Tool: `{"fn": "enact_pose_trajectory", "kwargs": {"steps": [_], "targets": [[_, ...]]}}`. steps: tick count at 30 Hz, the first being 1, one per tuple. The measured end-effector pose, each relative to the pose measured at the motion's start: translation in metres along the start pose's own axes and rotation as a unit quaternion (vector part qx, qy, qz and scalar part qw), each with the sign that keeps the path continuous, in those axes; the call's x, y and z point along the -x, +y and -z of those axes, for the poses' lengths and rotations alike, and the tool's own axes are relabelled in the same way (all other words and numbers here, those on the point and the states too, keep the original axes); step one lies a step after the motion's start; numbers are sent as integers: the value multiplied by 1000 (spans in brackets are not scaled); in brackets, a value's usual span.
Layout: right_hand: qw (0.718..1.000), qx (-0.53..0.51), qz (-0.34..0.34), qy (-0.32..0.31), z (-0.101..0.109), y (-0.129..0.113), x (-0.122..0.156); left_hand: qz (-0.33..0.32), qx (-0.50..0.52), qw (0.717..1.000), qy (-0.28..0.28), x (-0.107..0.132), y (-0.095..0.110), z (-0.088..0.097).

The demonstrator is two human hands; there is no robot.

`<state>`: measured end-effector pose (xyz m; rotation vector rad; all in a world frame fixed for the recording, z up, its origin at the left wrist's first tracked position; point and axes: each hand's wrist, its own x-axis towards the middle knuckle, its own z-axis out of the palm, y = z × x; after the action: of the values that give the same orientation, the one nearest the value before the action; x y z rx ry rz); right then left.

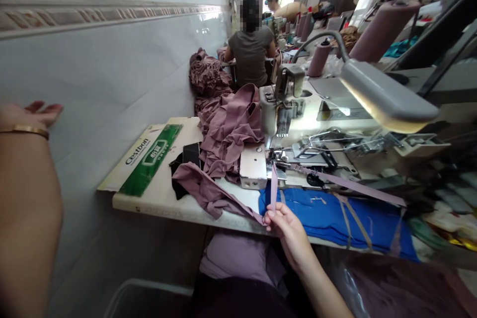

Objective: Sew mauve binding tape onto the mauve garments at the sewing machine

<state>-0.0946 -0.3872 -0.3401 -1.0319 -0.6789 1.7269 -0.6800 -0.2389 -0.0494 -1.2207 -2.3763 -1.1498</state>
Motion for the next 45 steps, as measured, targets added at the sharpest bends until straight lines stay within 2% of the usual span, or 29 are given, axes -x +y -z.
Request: {"fn": "enact_pose_trajectory", "kwargs": {"steps": [2, 4, 5, 7, 8, 10, 12, 14, 16, 17, 20, 23, 25, 26, 27, 29, 33, 36, 39, 43, 45], "targets": [[1000, 25, 3, 4, 1, 1, 0, 45, 6, 999, 10, 2, -6, 4], [998, 54, 10, 16, 0, 4, -3, 51, 11, 998, -27, 17, -9, -3], [997, 72, 18, 23, -2, 6, -4, 31, 14, 997, -66, 30, -9, -9], [991, 120, 40, 33, -5, 12, -7, -30, 23, 983, -179, 67, -8, -28], [987, 149, 55, 38, -6, 14, -7, -64, 24, 967, -244, 90, -7, -38], [966, 235, 93, 52, -8, 16, -4, -150, 13, 929, -338, 139, -1, -58], [920, 366, 127, 66, -7, 11, 6, -220, 10, 904, -365, 185, 9, -72], [848, 506, 142, 65, -8, -1, 19, -313, 25, 878, -361, 222, 23, -80], [784, 599, 155, 52, -14, -17, 32, -386, 54, 853, -348, 248, 38, -80], [763, 622, 173, 43, -20, -25, 37, -413, 70, 839, -347, 258, 45, -79], [729, 623, 283, 1, -51, -41, 36, -454, 101, 802, -375, 276, 60, -79], [712, 588, 379, -68, -92, -36, 5, -473, 104, 774, -407, 287, 66, -87], [717, 564, 393, -116, -117, -24, -24, -480, 101, 767, -414, 293, 66, -96], [733, 554, 372, -133, -126, -17, -39, -481, 101, 766, -414, 294, 65, -100], [763, 538, 329, -142, -133, -12, -52, -481, 100, 768, -411, 295, 65, -104], [806, 508, 264, -152, -139, -7, -70, -473, 101, 777, -404, 294, 66, -110], [848, 457, 214, -160, -125, -20, -79, -442, 141, 782, -416, 287, 73, -117], [911, 339, 137, -193, -110, -31, -74, -380, 213, 767, -470, 283, 83, -123], [969, 160, 31, -184, -102, -35, -68, -261, 298, 729, -558, 283, 95, -129], [987, 48, -11, -151, -98, -38, -59, -104, 418, 638, -638, 295, 107, -135], [988, 26, -12, -152, -96, -40, -56, -54, 446, 612, -650, 306, 110, -139]]}}
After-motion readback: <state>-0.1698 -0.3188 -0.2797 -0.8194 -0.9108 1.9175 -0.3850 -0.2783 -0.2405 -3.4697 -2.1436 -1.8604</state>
